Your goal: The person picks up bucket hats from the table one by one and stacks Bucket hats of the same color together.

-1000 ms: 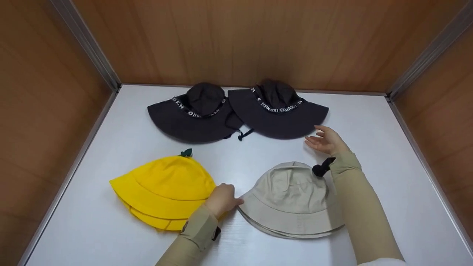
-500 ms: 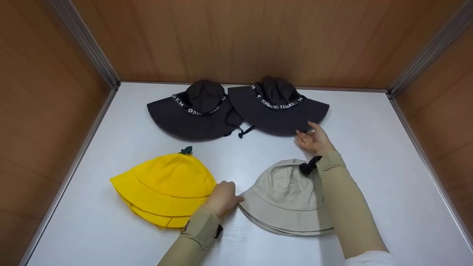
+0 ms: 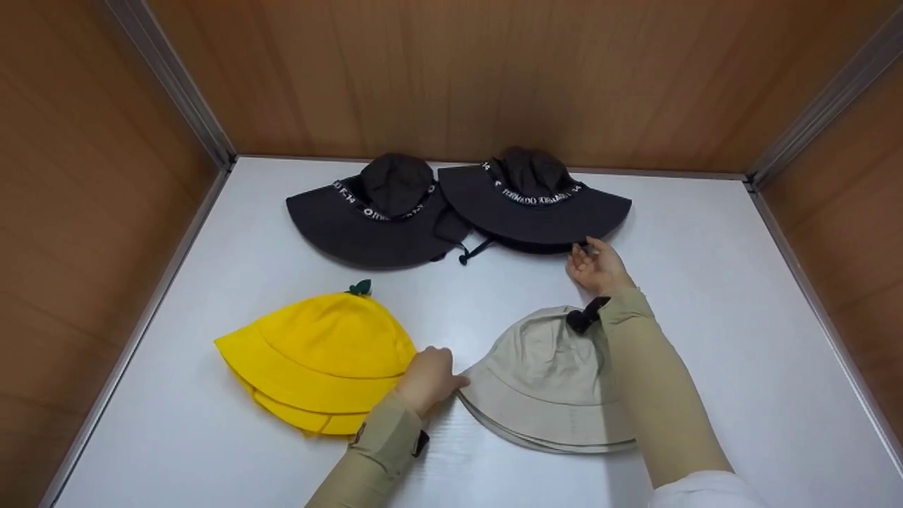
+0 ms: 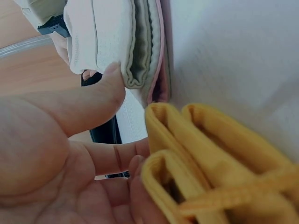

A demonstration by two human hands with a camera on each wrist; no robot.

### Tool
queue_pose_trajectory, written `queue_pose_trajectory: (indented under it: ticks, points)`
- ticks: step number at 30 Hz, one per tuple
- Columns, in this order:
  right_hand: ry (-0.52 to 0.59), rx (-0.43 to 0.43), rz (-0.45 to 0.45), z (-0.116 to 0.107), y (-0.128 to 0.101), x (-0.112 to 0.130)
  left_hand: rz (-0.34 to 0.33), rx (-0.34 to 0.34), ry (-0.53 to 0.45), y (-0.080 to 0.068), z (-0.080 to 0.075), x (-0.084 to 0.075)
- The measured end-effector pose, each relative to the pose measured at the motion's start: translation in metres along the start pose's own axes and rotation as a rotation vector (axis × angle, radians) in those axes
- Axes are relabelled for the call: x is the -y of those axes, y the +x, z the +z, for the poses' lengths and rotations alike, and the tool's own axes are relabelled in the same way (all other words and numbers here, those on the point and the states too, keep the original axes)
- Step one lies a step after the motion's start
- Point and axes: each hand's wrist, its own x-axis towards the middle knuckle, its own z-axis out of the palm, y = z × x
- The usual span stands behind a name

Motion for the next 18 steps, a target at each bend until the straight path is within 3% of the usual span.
queue_pose_trajectory:
  ticks: [5, 11, 14, 18]
  points:
    - [0.03, -0.004, -0.015, 0.0, -0.001, -0.004, 0.008, -0.002, 0.028, -0.003, -0.001, -0.002]
    - [-0.059, -0.032, -0.073, 0.006, 0.003, -0.009, 0.002, 0.007, 0.041, -0.002, 0.0, -0.001]
    - [-0.107, 0.007, -0.093, 0.013, 0.007, -0.013, 0.002, 0.004, 0.047, -0.002, -0.001, -0.001]
    - [-0.08, 0.083, -0.095, 0.019, 0.012, -0.018, 0.0, 0.004, 0.04, -0.001, 0.0, 0.001]
